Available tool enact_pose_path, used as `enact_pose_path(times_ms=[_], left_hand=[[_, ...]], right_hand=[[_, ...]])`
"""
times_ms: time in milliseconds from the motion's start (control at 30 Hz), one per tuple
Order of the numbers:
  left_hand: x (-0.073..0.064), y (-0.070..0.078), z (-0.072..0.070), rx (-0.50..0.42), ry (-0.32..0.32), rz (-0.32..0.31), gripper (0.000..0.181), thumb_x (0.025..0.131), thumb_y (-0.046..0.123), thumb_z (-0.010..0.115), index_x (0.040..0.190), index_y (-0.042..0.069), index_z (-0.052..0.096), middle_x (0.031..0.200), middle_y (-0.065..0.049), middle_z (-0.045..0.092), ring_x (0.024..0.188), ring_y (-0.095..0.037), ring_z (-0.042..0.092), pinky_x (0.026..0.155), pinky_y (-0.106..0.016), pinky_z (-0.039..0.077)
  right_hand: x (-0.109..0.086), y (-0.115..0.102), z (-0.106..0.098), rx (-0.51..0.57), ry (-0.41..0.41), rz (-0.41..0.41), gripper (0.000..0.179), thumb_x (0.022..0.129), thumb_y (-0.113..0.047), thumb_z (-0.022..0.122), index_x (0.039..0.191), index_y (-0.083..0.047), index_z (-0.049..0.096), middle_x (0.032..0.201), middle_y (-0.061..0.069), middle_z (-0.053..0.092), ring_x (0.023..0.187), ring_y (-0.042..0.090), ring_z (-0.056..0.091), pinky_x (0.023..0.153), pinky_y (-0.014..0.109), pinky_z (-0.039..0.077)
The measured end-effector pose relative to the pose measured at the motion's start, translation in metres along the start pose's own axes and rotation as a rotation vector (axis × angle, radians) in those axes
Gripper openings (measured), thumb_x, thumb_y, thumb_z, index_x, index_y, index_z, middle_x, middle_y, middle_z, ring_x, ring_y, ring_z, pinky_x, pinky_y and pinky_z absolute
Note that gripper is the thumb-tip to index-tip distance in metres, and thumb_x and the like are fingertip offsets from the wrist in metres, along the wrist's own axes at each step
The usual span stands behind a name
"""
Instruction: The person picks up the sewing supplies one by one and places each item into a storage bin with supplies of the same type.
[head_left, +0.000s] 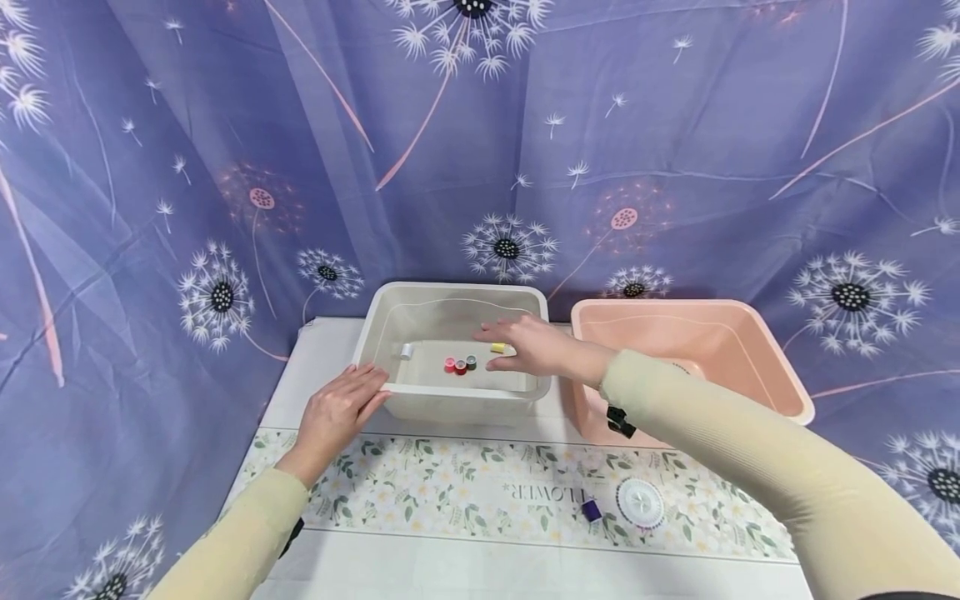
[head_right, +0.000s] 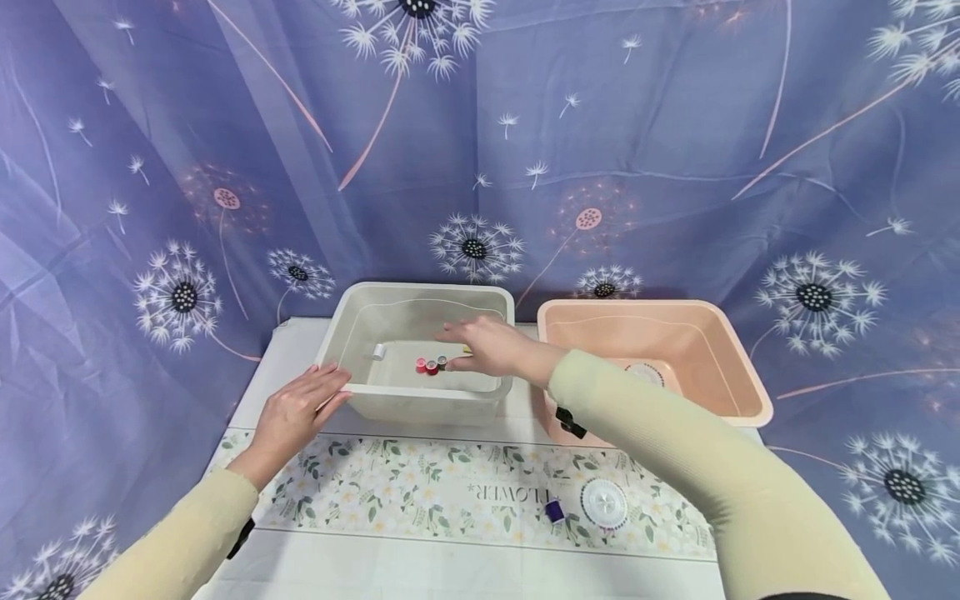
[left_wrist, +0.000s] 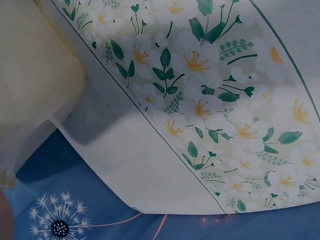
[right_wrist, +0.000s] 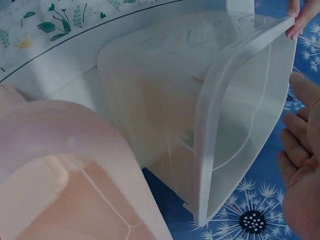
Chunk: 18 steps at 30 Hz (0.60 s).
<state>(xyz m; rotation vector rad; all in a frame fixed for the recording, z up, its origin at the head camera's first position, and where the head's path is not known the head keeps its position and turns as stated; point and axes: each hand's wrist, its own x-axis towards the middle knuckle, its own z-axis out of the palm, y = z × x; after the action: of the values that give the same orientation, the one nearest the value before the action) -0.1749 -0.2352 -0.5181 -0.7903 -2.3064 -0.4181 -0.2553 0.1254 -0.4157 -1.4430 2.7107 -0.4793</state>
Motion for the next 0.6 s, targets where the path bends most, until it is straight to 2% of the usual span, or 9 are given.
enact_pose_path(times_ms=[333, 600], left_hand=[[0.0, 0.0, 0.0, 0.0, -0.003, -0.004, 0.069, 0.113, 0.055, 0.039, 0.119, 0.0, 0.081, 0.113, -0.018, 0.08, 0.109, -0.038, 0.077, 0.102, -0.059, 0.06], [-0.001, 0.0, 0.002, -0.001, -0.004, -0.005, 0.069, 0.113, 0.055, 0.039, 0.119, 0.001, 0.081, 0.114, -0.018, 0.08, 0.11, -0.038, 0.077, 0.102, -0.059, 0.059]], right_hand=[[-0.024, -0.005, -0.006, 0.042, -0.02, 0.044, 0.059, 0.099, -0.032, 0.079, 0.149, -0.005, 0.062, 0.153, 0.019, 0.058, 0.139, 0.047, 0.057, 0.117, 0.06, 0.048], [-0.044, -0.009, -0.007, 0.043, 0.003, 0.033, 0.06, 0.099, -0.036, 0.078, 0.15, -0.006, 0.062, 0.154, 0.019, 0.057, 0.138, 0.045, 0.058, 0.115, 0.06, 0.05]])
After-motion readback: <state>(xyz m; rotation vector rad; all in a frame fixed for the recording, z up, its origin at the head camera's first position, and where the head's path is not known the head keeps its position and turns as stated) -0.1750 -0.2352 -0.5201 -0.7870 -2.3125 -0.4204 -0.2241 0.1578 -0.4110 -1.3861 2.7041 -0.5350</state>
